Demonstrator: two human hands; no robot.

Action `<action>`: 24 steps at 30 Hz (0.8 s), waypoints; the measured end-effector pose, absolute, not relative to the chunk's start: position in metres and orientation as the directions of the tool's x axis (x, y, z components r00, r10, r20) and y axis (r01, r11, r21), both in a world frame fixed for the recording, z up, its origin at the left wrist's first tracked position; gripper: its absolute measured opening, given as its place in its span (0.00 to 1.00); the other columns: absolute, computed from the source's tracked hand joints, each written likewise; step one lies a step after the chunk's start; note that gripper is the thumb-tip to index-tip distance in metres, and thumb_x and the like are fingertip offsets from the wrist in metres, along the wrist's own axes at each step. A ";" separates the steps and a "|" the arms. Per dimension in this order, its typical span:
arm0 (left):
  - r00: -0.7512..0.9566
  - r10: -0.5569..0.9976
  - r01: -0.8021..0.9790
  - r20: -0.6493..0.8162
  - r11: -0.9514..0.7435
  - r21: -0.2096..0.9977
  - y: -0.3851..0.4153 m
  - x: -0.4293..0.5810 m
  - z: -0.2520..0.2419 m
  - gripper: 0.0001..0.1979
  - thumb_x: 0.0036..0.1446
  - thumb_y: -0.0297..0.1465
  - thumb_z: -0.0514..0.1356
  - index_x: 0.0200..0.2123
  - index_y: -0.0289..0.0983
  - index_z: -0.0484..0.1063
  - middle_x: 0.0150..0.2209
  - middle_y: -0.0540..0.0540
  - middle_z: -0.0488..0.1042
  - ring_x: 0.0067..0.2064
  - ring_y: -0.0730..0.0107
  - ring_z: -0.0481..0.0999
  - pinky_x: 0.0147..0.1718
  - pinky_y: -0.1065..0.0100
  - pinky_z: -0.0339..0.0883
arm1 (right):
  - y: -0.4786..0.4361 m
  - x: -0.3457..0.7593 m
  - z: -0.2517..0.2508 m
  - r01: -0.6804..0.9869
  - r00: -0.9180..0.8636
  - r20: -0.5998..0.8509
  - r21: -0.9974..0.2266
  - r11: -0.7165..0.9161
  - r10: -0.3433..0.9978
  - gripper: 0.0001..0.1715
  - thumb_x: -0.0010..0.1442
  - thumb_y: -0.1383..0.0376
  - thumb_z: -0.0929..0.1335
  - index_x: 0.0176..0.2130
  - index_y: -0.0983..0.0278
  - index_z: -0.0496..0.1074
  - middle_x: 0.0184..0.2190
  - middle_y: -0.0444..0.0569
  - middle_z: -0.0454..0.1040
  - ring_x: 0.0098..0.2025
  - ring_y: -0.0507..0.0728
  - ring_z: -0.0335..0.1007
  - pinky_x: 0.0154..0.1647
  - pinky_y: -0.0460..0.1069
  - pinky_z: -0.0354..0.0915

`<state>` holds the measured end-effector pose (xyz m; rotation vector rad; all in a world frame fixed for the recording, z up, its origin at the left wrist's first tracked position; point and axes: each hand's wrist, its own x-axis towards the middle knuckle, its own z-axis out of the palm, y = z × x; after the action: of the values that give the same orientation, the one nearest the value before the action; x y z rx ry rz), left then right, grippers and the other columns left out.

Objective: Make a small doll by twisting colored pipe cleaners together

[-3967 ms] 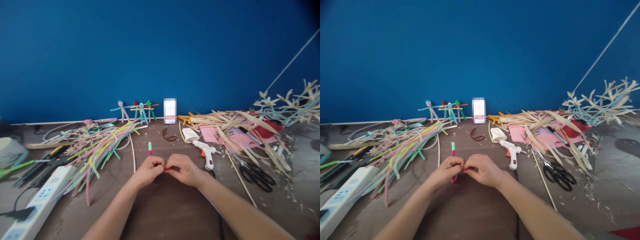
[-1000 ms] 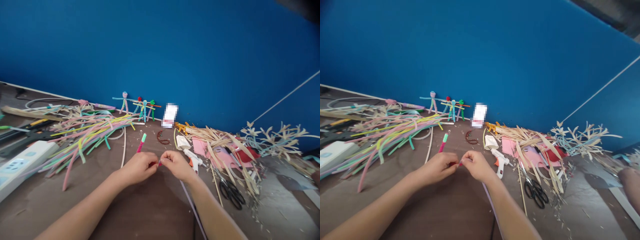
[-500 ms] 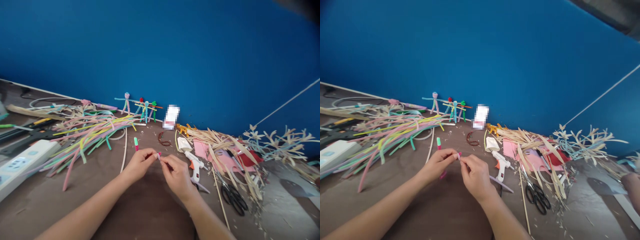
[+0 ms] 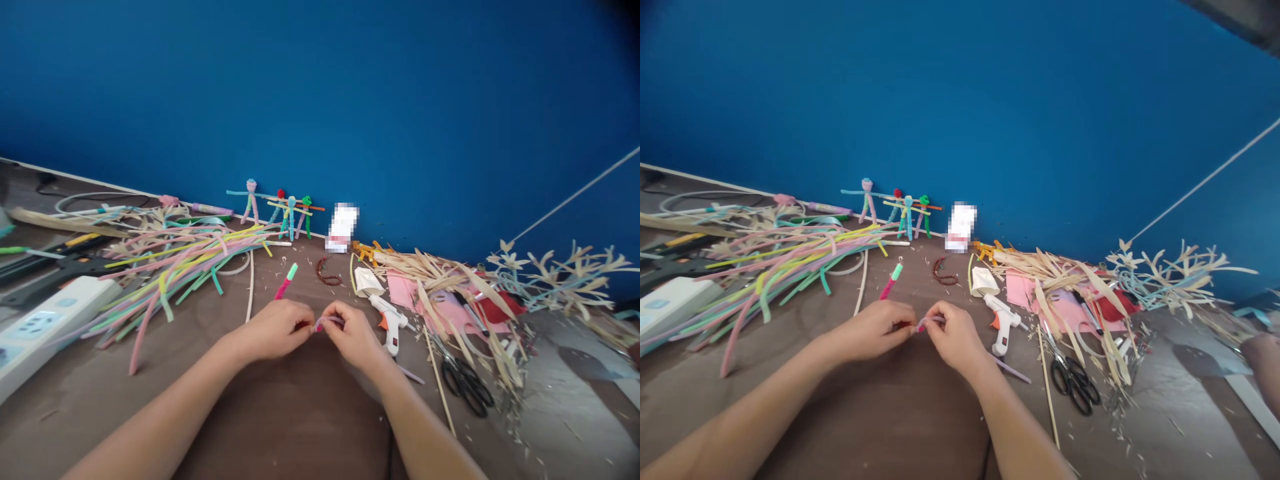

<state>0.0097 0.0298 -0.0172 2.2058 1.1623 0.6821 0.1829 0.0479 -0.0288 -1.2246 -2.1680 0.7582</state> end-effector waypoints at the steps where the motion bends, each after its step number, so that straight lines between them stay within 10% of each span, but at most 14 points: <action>1: 0.475 0.861 0.617 0.182 -0.473 0.629 0.030 0.011 -0.019 0.11 0.51 0.28 0.50 0.20 0.36 0.66 0.22 0.49 0.68 0.26 0.72 0.64 0.25 0.72 0.52 | 0.047 0.182 -0.029 0.592 -0.431 0.190 -0.678 0.436 0.882 0.04 0.52 0.67 0.63 0.27 0.64 0.66 0.21 0.42 0.68 0.24 0.50 0.62 0.25 0.43 0.57; 14: 0.124 0.970 0.406 0.209 -0.242 0.881 0.035 0.020 -0.033 0.14 0.52 0.35 0.50 0.21 0.34 0.65 0.19 0.53 0.61 0.24 0.75 0.59 0.24 0.74 0.53 | 0.038 0.178 -0.024 0.477 -0.415 0.464 -0.622 0.622 0.783 0.09 0.55 0.68 0.60 0.29 0.65 0.69 0.23 0.46 0.67 0.26 0.51 0.62 0.27 0.45 0.58; 24: 0.268 0.962 -0.001 0.052 -0.053 0.999 0.031 0.016 -0.024 0.10 0.48 0.31 0.54 0.19 0.34 0.64 0.18 0.54 0.59 0.22 0.79 0.57 0.23 0.75 0.52 | 0.042 0.176 -0.028 0.434 -0.404 0.424 -0.691 0.578 0.810 0.08 0.55 0.68 0.61 0.28 0.65 0.67 0.23 0.45 0.67 0.25 0.50 0.61 0.26 0.44 0.57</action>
<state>0.0162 0.0313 -0.0239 1.3686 0.9852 1.0405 0.1764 0.0421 -0.0282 -0.9902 -2.0426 0.6248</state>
